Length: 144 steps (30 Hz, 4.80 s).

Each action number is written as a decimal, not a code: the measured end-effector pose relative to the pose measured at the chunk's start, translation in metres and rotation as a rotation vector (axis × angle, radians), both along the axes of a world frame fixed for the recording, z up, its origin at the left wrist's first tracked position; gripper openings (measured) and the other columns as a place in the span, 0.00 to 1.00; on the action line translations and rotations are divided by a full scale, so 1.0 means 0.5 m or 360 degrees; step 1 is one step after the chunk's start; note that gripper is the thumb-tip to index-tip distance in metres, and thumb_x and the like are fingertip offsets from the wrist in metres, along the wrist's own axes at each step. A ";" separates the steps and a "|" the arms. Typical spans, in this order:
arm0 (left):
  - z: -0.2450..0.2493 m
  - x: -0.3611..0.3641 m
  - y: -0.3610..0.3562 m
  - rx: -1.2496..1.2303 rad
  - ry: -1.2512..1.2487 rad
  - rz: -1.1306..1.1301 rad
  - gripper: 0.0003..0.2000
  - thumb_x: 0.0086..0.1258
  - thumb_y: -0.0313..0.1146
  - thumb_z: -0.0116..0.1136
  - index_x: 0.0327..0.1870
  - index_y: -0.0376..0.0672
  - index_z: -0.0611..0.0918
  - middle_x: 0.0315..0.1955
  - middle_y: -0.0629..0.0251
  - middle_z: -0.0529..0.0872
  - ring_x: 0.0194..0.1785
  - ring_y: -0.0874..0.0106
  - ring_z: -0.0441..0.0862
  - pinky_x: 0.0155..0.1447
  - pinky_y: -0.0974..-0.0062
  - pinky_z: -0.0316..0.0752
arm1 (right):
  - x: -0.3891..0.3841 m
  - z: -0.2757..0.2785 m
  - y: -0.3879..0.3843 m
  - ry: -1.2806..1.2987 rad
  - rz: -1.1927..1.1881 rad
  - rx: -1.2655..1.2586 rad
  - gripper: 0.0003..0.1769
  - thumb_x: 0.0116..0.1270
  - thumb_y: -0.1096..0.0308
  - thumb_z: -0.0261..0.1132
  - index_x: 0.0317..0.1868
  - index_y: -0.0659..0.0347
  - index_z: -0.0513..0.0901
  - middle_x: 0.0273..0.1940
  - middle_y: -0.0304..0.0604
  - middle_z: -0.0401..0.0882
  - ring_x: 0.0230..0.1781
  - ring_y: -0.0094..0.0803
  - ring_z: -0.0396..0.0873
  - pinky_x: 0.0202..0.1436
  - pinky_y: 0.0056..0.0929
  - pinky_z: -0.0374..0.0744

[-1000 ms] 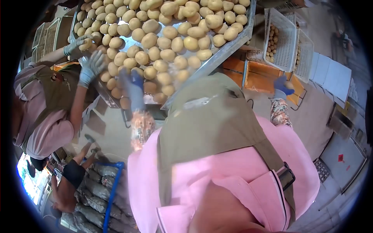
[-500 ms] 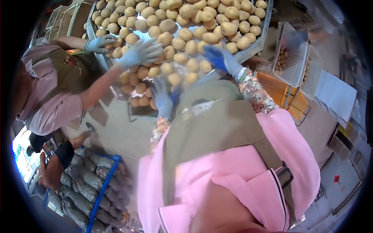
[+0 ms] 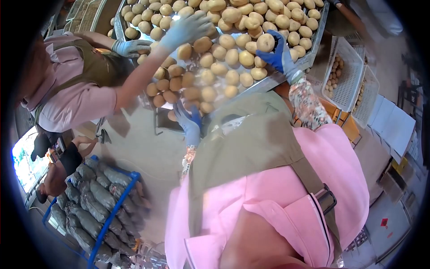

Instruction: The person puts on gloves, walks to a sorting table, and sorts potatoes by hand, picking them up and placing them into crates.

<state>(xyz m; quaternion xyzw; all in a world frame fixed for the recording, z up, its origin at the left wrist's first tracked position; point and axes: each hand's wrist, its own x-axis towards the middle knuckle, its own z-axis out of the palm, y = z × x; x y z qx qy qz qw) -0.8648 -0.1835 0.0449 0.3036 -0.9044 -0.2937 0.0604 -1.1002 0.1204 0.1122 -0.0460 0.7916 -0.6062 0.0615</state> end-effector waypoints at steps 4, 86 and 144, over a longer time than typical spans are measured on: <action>-0.016 -0.027 0.007 -0.0061 0.0057 -0.0206 0.33 0.63 0.42 0.60 0.69 0.39 0.65 0.68 0.41 0.63 0.71 0.44 0.59 0.71 0.56 0.58 | 0.034 0.030 -0.028 0.0232 0.0006 -0.0020 0.33 0.45 0.62 0.79 0.49 0.61 0.73 0.43 0.38 0.73 0.44 0.25 0.73 0.48 0.27 0.76; -0.020 -0.100 -0.153 -0.0430 0.0473 -0.0187 0.22 0.68 0.40 0.55 0.61 0.40 0.74 0.60 0.48 0.74 0.63 0.49 0.71 0.65 0.54 0.63 | 0.199 -0.017 -0.057 -0.0263 0.0394 0.0267 0.23 0.67 0.66 0.65 0.61 0.57 0.73 0.51 0.44 0.76 0.44 0.33 0.77 0.46 0.31 0.79; 0.104 -0.076 -0.110 -0.0152 -0.0406 -0.0205 0.16 0.69 0.42 0.55 0.49 0.43 0.84 0.40 0.52 0.86 0.47 0.50 0.82 0.57 0.61 0.72 | 0.228 -0.151 -0.297 -0.0506 0.1896 0.0218 0.25 0.68 0.55 0.59 0.62 0.55 0.74 0.58 0.54 0.75 0.57 0.49 0.74 0.63 0.39 0.70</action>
